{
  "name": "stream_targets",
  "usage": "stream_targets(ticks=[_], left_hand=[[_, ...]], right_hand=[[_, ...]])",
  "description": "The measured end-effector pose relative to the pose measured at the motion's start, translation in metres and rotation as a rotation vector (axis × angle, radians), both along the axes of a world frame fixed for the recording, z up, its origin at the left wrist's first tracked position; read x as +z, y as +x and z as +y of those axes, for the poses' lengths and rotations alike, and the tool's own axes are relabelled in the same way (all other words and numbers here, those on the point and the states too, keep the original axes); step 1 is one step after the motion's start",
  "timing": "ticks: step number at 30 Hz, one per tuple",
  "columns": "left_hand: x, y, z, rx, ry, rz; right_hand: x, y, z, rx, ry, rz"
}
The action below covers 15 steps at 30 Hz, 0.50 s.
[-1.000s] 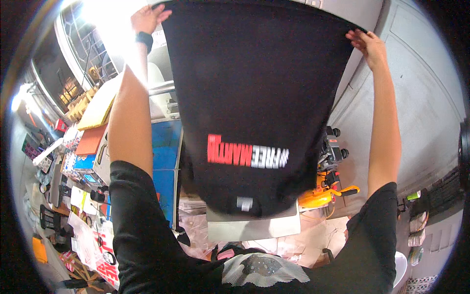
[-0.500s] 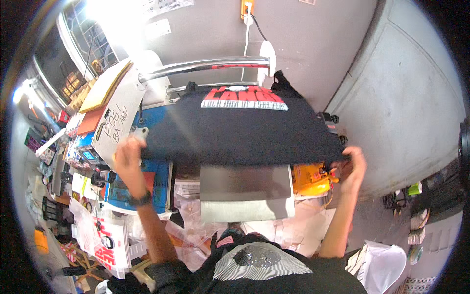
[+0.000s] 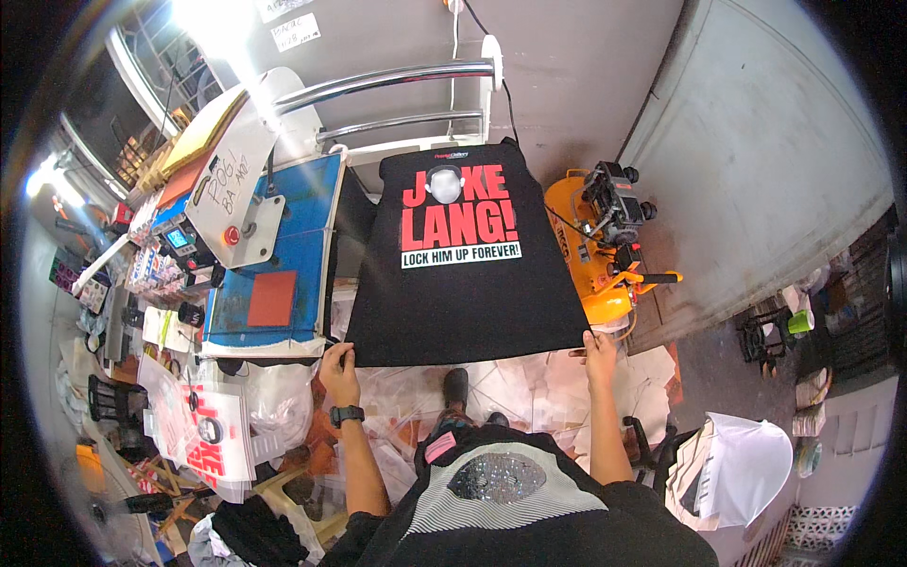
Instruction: The person positions a black shirt on a screen-printing machine, cuts a graphic from a sheet using scissors, and aligns the graphic on the shirt.
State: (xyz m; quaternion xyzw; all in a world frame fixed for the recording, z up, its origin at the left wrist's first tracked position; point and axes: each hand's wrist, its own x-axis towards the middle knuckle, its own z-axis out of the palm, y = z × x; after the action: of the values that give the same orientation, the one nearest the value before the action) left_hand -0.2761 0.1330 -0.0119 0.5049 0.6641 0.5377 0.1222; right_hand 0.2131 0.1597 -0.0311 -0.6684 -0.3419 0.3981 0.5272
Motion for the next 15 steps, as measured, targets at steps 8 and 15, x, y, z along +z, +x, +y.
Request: stream_targets(ticks=[8,15], left_hand=[[-0.025,-0.004,-0.031,-0.003,0.024,-0.139],[-0.037,-0.010,-0.045,0.039,-0.031,-0.038]], right_hand=[[-0.020,0.017,-0.025,-0.046,-0.179,-0.032],[-0.032,0.013,-0.034,-0.026,-0.074,-0.091]])
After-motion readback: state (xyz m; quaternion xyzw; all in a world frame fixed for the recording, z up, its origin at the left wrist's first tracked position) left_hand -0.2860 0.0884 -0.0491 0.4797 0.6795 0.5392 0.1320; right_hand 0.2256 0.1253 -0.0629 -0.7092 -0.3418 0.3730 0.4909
